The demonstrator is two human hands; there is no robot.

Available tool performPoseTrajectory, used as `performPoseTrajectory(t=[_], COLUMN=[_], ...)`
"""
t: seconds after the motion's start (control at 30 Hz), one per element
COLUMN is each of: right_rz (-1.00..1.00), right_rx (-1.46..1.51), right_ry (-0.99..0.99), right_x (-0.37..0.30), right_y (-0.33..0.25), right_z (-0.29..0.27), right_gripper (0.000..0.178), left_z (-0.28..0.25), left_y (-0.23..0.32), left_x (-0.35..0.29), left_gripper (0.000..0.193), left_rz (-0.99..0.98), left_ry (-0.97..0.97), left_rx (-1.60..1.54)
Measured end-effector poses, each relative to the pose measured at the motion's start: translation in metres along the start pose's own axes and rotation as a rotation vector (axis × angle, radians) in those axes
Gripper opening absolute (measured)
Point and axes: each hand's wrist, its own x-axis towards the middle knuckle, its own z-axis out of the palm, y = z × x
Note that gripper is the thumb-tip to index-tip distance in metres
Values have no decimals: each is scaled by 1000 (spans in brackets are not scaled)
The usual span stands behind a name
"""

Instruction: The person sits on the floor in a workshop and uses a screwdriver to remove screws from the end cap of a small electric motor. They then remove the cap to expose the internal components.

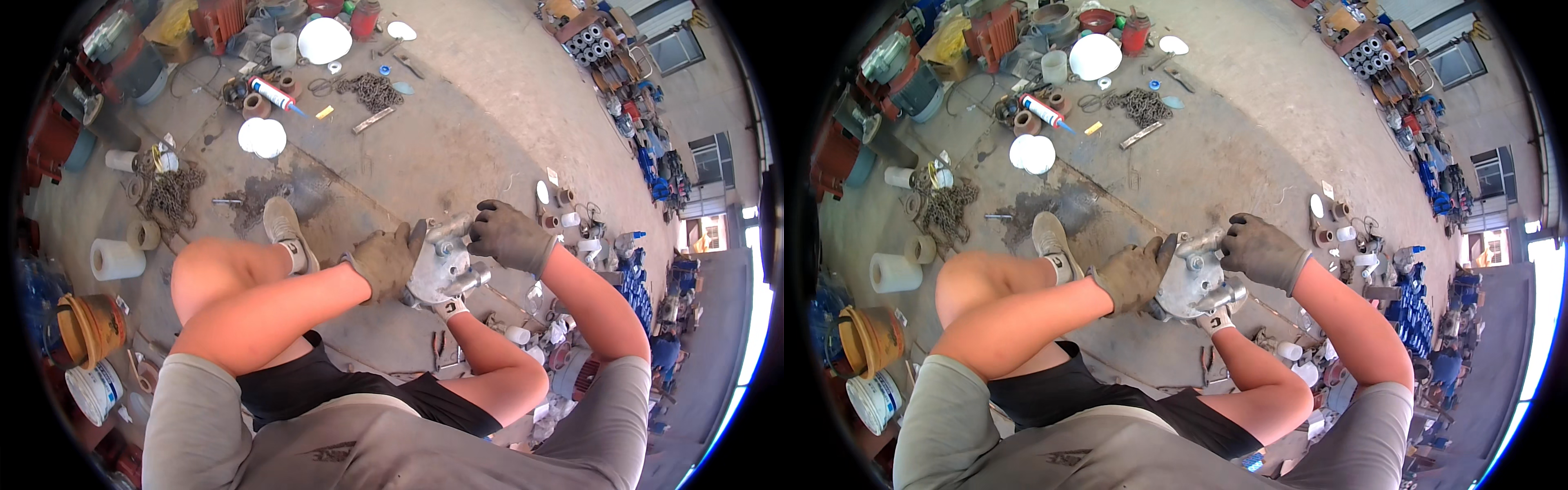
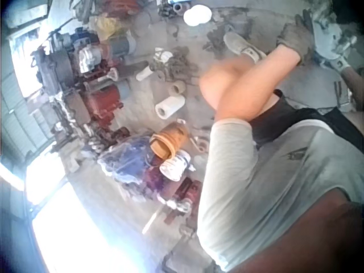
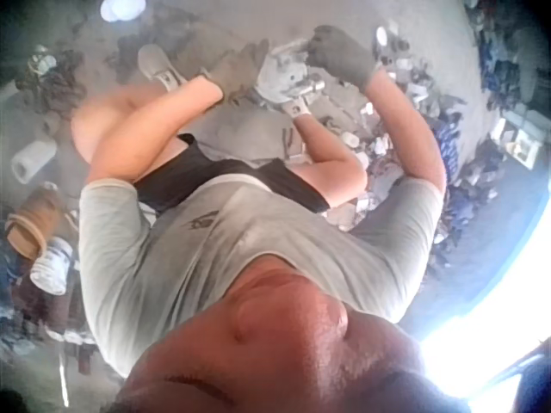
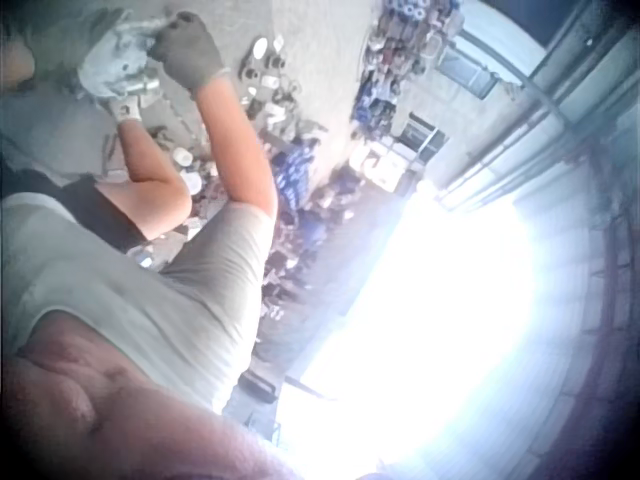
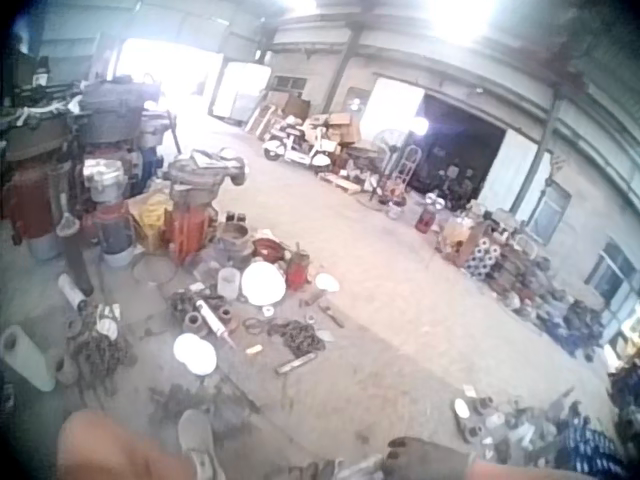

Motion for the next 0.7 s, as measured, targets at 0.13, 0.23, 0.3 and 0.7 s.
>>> performPoseTrajectory(t=[0.13, 0.23, 0.3, 0.7], right_rz=[-16, -12, 32, 363], right_rx=[44, 117, 223, 688], right_ry=[46, 80, 104, 161], right_x=[-2, -1, -2, -31], right_y=[0, 8, 12, -9], right_z=[12, 13, 14, 74], right_gripper=[18, 17, 16, 5], left_z=[-18, -14, -15, 0], left_y=[3, 2, 1, 0], left_x=[-3, -1, 1, 4], left_gripper=[114, 113, 124, 125], left_rz=[15, 8, 21, 17], left_ry=[-84, -69, -94, -58], left_rx=[14, 25, 40, -5])
